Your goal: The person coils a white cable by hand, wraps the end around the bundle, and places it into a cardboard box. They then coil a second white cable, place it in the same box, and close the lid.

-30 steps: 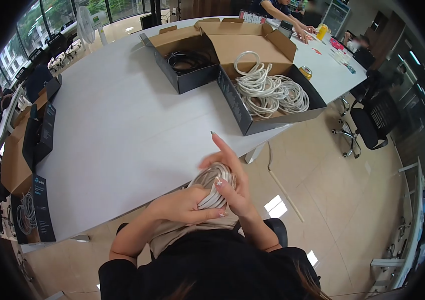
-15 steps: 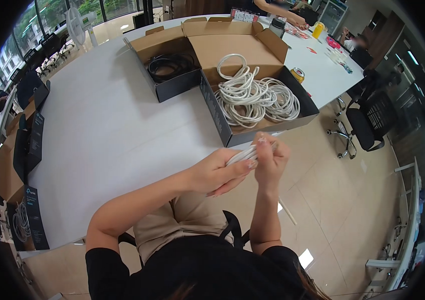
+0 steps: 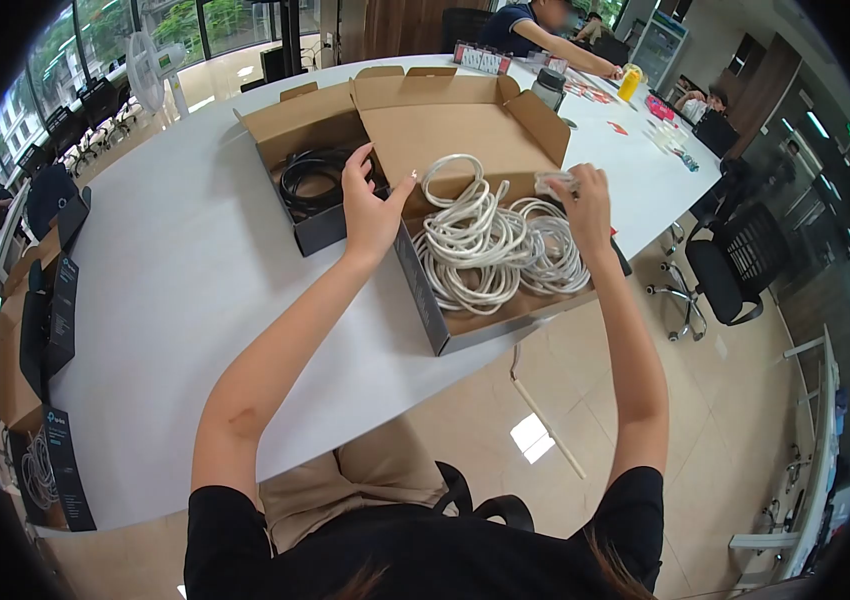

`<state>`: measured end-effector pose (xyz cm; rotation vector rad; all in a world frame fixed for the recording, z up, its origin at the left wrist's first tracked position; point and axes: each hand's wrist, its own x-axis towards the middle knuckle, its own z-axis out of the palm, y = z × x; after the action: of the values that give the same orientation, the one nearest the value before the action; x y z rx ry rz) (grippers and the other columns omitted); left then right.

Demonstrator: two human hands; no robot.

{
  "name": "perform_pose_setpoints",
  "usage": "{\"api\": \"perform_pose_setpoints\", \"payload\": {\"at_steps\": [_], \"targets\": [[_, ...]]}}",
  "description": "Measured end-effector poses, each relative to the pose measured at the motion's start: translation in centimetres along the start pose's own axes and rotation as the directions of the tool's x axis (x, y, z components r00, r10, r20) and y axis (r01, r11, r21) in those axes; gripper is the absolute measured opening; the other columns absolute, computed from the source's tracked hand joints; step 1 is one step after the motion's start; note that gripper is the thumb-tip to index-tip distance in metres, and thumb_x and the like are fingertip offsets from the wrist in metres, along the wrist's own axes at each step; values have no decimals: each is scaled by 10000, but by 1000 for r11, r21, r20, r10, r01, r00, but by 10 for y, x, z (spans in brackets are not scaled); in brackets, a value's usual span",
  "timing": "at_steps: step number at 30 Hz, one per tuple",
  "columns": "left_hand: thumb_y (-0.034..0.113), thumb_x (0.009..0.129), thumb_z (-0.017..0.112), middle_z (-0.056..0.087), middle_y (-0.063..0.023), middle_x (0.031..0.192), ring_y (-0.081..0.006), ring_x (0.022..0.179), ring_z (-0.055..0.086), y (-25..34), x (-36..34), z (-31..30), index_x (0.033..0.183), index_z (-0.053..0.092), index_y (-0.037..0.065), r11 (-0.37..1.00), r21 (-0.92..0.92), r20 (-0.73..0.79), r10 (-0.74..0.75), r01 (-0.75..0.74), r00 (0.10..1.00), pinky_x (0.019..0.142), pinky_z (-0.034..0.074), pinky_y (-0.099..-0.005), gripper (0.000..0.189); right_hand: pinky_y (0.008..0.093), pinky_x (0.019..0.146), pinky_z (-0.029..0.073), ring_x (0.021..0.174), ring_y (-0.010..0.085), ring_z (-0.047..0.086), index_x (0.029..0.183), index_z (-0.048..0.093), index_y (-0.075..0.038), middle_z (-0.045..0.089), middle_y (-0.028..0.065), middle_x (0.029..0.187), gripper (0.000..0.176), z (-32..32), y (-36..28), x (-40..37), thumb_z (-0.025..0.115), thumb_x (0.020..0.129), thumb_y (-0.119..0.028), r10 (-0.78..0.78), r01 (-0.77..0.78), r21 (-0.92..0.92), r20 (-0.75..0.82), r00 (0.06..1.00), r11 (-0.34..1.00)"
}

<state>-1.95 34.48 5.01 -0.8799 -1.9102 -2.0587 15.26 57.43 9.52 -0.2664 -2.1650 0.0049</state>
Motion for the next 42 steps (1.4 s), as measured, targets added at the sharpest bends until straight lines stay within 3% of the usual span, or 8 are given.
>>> {"api": "perform_pose_setpoints", "payload": {"at_steps": [5,8,13,18,25,29,32,42], "targets": [[232,695,727,399,-208,1239,-292,1149,414,-36,24,19,1289,280,-36,993,4,-10,-118,118,993,956,354,-366,790,413,767,381,874,332,454,906,486,14,482,156,931,334,43,31,-24,627,777,-259,-156,223,-124,405,901,967],[225,694,732,440,-208,1232,-252,1134,462,-38,30,25,1301,238,-54,985,-136,49,-102,107,994,960,357,-331,831,423,837,369,939,342,456,967,507,-4,483,169,982,282,24,18,-23,509,867,-267,-97,111,17,623,776,994],[165,755,646,525,-224,1137,-294,1057,532,-36,50,28,1300,249,-52,985,10,-30,-169,170,985,903,410,-345,709,414,998,288,1184,322,394,1308,382,-51,455,177,1242,430,14,33,-32,420,916,-224,-92,3,115,784,614,993],[56,794,468,588,-277,930,-407,901,568,-45,57,14,1304,290,0,907,402,57,-163,127,985,787,455,-453,543,344,895,404,1098,288,509,1099,605,-47,456,181,1283,303,8,45,-28,491,893,-238,25,-232,282,584,811,931],[-13,798,400,577,-290,911,-420,848,566,-31,41,8,1333,253,23,967,251,48,30,-41,998,736,459,-465,556,306,815,440,991,258,578,1084,618,-63,445,210,1288,286,-6,78,-31,571,850,-221,223,-364,251,453,863,897],[-40,804,388,588,-266,887,-414,795,576,-26,29,2,1327,255,14,968,183,7,171,-169,985,692,460,-446,542,309,846,431,1065,286,546,1154,564,-54,404,222,1316,341,-1,82,-46,550,864,-233,72,-148,137,449,891,980],[-43,811,406,596,-234,847,-369,710,593,-24,19,-11,1315,272,12,970,152,-18,193,-189,981,632,465,-400,524,305,960,345,1239,271,397,1153,563,-43,524,187,1213,328,-1,64,-49,511,897,-241,163,-319,133,642,749,938],[-16,837,464,612,-157,864,-158,612,573,-8,-12,-67,1289,335,17,973,62,-54,224,-221,973,555,457,-263,472,359,748,455,1158,315,464,973,602,29,574,264,971,335,-6,3,-61,503,893,-281,170,-391,162,706,688,906]]}}
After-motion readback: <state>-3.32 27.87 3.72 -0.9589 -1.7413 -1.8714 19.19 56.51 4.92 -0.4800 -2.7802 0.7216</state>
